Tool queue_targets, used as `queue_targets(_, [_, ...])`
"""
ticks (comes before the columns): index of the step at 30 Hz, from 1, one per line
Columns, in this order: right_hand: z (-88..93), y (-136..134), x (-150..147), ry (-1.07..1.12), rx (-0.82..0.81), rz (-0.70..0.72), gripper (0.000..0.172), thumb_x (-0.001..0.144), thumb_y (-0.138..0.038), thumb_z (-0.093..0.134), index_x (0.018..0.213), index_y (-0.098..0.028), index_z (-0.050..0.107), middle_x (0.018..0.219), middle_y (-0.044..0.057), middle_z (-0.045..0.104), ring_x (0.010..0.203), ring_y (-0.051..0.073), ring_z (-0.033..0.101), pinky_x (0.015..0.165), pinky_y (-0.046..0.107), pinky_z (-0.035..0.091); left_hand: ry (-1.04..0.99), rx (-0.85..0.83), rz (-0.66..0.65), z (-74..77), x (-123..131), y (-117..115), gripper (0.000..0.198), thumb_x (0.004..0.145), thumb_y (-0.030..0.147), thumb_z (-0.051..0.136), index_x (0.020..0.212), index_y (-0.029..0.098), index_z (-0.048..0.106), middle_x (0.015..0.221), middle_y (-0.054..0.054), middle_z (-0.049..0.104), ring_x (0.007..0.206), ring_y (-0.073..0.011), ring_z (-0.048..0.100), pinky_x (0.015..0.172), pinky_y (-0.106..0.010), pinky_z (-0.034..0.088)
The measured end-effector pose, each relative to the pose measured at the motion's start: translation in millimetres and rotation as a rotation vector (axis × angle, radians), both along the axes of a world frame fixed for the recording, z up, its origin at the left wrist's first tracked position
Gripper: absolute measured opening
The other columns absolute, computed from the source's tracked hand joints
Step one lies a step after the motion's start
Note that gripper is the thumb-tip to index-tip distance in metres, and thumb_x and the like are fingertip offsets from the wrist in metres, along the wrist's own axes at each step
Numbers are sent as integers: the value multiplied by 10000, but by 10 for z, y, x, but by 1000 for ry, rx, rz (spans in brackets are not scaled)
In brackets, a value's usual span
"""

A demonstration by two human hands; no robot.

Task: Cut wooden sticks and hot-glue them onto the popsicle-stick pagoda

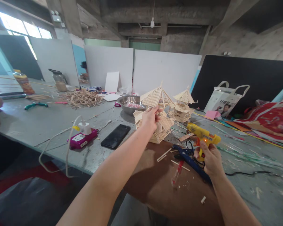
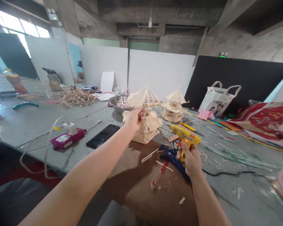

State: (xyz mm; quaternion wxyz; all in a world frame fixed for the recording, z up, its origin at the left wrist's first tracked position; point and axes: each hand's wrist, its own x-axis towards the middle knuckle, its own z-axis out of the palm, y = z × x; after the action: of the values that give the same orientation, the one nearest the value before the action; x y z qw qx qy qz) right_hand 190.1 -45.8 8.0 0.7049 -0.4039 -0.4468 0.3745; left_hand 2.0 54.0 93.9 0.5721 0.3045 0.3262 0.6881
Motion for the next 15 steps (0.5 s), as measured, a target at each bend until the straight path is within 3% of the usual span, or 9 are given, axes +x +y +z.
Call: queue_targets(15, [13,-8,-11,10,-8,13,260,647,-401,611,722,-179,499,631,-29,539,309,33,408,293,171,313,6,2,-12,9,2,1,110,626,217,595,626,127,531,557,-2,577,308,-5,360,323,-166,236])
